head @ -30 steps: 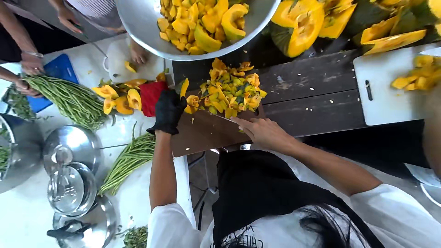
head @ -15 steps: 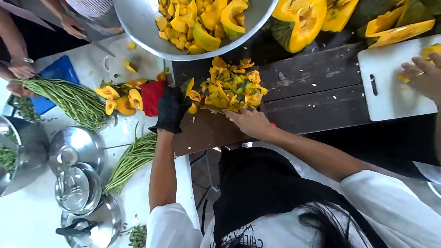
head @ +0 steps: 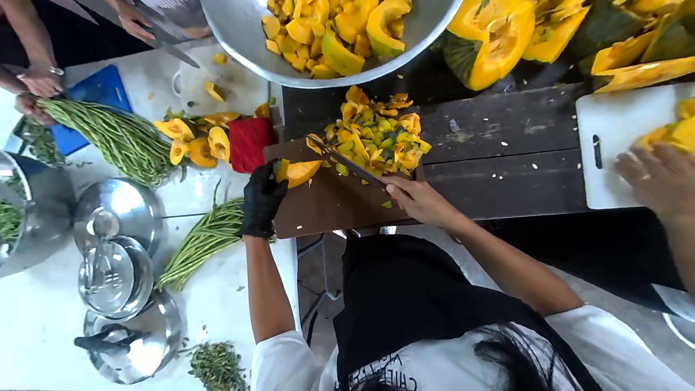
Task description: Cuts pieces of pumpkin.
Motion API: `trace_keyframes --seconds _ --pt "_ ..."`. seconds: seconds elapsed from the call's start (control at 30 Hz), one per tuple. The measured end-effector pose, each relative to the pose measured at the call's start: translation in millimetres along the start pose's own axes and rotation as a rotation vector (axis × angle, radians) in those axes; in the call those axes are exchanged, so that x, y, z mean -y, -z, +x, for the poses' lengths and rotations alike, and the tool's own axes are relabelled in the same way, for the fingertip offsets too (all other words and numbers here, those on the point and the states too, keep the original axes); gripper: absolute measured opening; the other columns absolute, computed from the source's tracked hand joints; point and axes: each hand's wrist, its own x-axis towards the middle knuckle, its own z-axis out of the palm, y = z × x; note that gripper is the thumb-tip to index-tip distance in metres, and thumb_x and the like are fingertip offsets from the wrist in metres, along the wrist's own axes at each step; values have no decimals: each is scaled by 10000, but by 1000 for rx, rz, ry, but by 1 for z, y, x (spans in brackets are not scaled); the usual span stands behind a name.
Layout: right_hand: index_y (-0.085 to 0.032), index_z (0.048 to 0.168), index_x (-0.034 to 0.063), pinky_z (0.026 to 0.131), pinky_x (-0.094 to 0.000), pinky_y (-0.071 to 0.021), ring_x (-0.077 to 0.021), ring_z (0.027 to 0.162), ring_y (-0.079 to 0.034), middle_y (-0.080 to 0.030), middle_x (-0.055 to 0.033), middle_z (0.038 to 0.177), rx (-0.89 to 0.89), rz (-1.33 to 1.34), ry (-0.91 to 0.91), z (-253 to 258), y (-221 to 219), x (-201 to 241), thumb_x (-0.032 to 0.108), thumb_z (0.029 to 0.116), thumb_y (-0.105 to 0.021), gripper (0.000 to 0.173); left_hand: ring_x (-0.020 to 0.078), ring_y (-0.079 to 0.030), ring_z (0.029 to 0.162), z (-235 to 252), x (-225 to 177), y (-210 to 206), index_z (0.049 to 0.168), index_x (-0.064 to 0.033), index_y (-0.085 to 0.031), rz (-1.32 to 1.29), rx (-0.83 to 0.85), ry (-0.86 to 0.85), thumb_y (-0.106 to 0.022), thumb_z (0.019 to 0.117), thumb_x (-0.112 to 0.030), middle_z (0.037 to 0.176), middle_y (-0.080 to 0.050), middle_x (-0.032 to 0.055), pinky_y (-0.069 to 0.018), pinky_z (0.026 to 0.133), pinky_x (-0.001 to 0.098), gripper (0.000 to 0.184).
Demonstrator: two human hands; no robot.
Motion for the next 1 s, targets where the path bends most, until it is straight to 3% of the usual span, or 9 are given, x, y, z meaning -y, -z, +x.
trace_keyframes --seconds 0.2,0.37,0.43,0.53,0.63,0.67,0.8,0.87,1.0 --pt "-538 1494 172 803 -442 -578 -225 821 -685 -711 -131 1050 35 129 -19 -9 -7 -10 355 1117 -387 446 285 -617 1217 -31 12 -34 1415 -87 -584 95 -185 -180 -681 948 -146 1404 -588 169 -531 1009 476 480" --pt "-557 1475 116 873 -481 -568 -274 889 -703 -715 -186 1098 -22 153 71 -19 -9 -11 299 1114 -418 427 479 -534 1281 -57 2 -75 1294 2 -657 127 -291 -286 -654 873 -56 1374 -548 320 -451 1062 590 425" --pt "-550 1478 110 846 -490 -558 -289 846 -683 -705 -200 1046 -12 167 69 -20 -10 -13 294 1119 -404 429 533 -504 1277 -61 -10 -83 1246 29 -672 103 -267 -259 -705 838 -21 1351 -539 352 -427 1065 619 412" --pt "-553 1466 83 827 -496 -549 -305 819 -670 -696 -216 1006 -14 185 83 -20 -11 -15 283 1119 -393 432 573 -397 1365 -61 -40 -72 1324 28 -630 91 -26 -131 -764 826 -28 1449 -428 401 -362 1116 641 519" --pt "-546 1474 94 808 -486 -547 -297 802 -660 -690 -213 998 -6 194 81 -19 -14 -19 300 1119 -387 440 549 -413 1344 -52 -9 -74 1346 -60 -639 63 94 -260 -717 718 -120 1470 -393 380 -393 1087 617 636" --pt "-546 1475 97 789 -477 -545 -286 783 -652 -686 -207 984 -11 203 83 -19 -15 -20 304 1118 -388 441 543 -390 1362 -51 -12 -69 1369 -19 -611 1 140 -257 -720 718 -111 1486 -363 386 -378 1101 603 666" --pt "-537 1484 116 754 -452 -536 -259 741 -624 -673 -182 947 10 221 67 -17 -19 -21 322 1120 -384 446 305 -607 1207 -38 -31 -67 1447 31 -425 -36 14 100 -704 930 -354 1428 -500 266 -550 961 440 702" --pt "-531 1489 122 739 -443 -536 -253 733 -619 -670 -175 945 17 226 55 -16 -21 -20 329 1121 -380 448 324 -618 1157 -29 -35 -72 1411 12 -483 70 -43 239 -727 872 -510 1328 -587 235 -518 967 499 789" --pt "-530 1486 112 722 -439 -540 -258 719 -626 -672 -179 929 18 229 51 -17 -22 -18 319 1122 -373 447 422 -616 1160 -13 -69 -67 1333 46 -545 186 92 408 -763 847 -448 1236 -640 259 -485 970 619 726"
